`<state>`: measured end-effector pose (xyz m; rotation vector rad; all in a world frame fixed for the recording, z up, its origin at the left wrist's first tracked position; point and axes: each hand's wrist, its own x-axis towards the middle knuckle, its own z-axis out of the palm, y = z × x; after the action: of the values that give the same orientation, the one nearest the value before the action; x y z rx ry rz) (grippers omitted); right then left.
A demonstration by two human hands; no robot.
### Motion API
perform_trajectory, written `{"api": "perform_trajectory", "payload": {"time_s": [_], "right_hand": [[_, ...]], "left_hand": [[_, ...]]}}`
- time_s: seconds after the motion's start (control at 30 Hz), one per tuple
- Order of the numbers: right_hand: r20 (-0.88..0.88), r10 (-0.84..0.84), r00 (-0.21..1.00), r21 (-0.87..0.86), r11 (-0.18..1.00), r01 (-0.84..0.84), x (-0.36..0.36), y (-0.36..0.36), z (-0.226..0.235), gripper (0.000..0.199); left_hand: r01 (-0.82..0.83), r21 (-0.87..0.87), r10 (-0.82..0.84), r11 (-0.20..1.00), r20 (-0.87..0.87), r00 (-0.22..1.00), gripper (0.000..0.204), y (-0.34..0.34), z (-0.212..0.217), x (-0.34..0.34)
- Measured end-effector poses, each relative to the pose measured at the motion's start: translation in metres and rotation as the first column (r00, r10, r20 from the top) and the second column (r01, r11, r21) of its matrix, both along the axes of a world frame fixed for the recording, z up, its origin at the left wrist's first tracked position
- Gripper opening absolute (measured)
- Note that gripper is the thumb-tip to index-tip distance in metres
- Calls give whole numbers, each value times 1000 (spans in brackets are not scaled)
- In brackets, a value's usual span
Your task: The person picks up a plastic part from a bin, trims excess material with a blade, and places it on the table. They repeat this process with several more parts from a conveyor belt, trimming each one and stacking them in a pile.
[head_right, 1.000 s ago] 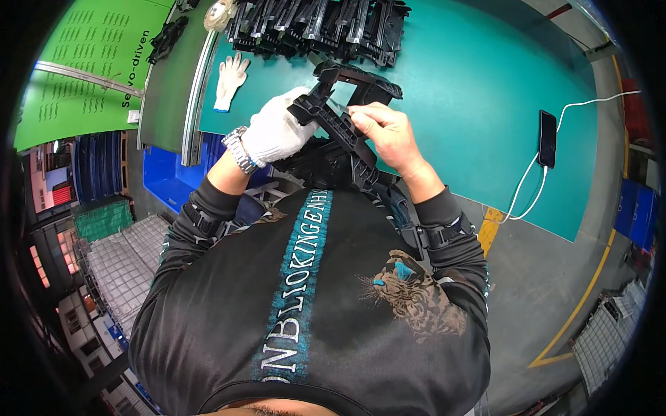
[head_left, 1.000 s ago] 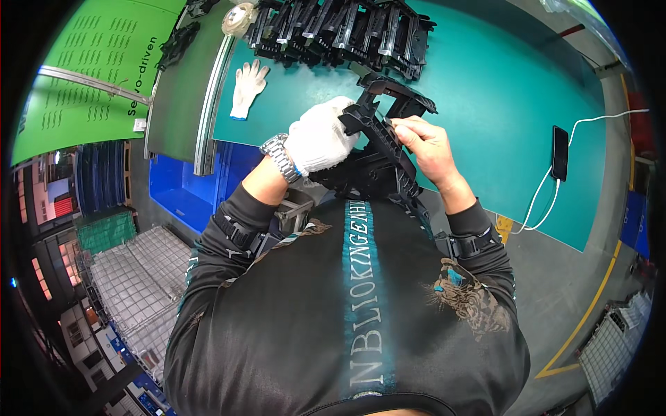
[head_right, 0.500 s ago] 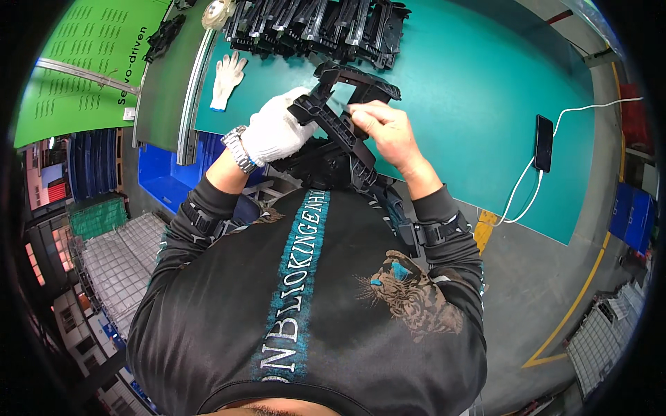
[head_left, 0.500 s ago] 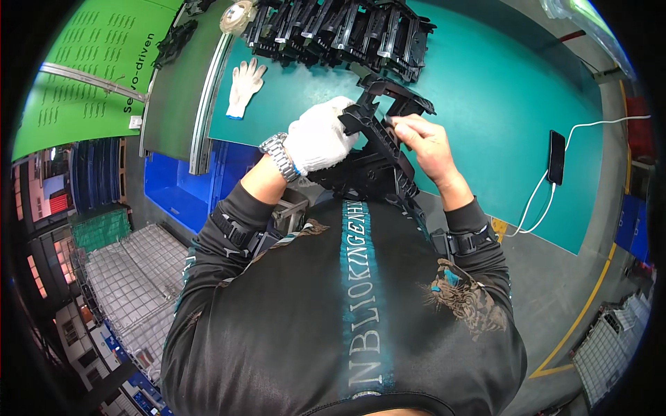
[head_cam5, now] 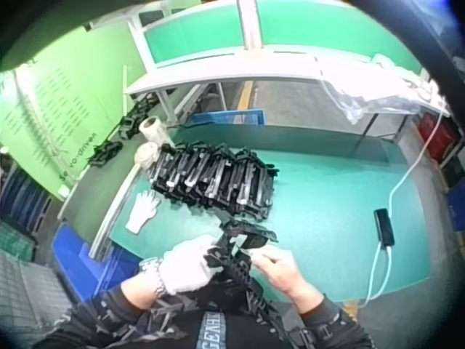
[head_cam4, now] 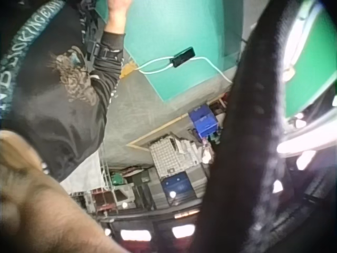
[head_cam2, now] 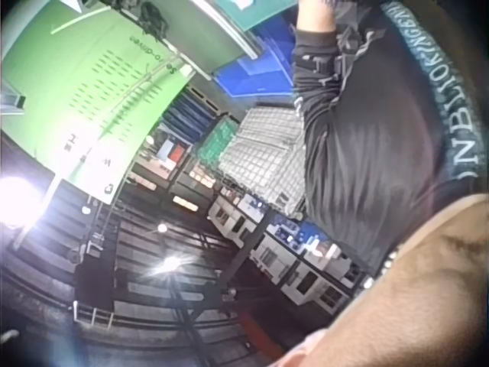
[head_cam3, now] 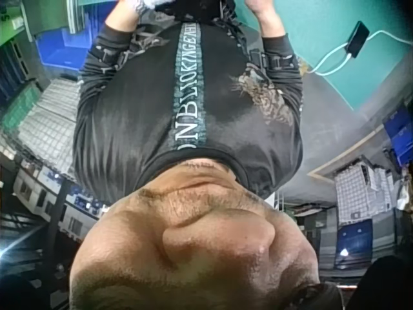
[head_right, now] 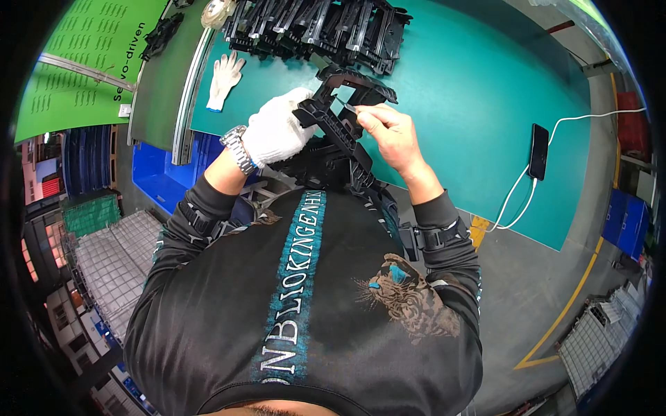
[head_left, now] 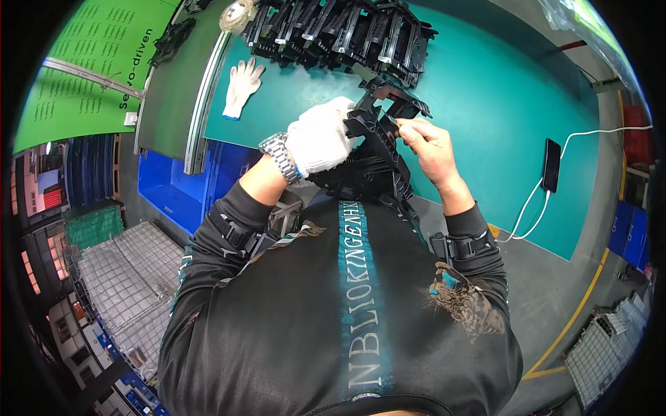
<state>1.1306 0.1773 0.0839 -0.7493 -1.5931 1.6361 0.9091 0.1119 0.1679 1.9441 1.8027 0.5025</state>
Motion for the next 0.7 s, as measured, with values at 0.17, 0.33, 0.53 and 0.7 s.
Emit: {"api": "perform_trajectory", "payload": {"time_s": [0.17, 0.33, 0.53, 0.7], "right_hand": [[5, -6, 1000, -14, 1000, 6, -5, 0, 0, 25], [-46, 18, 999, -73, 997, -21, -9, -2, -7, 25], [-109, 71, 992, -160, 983, -88, -16, -6, -14, 26], [-138, 41, 990, -106, 993, -56, -28, -8, -18, 26]], "left_hand": [[-40, -44, 40, 998, 7, 999, 27, 2, 0, -3], [17, 2, -17, 1000, 35, 999, 23, 3, -4, -7], [80, 86, -87, 993, 84, 993, 22, 1, -3, -12], [106, 90, -114, 990, 84, 990, 23, 2, 1, -14]]}}
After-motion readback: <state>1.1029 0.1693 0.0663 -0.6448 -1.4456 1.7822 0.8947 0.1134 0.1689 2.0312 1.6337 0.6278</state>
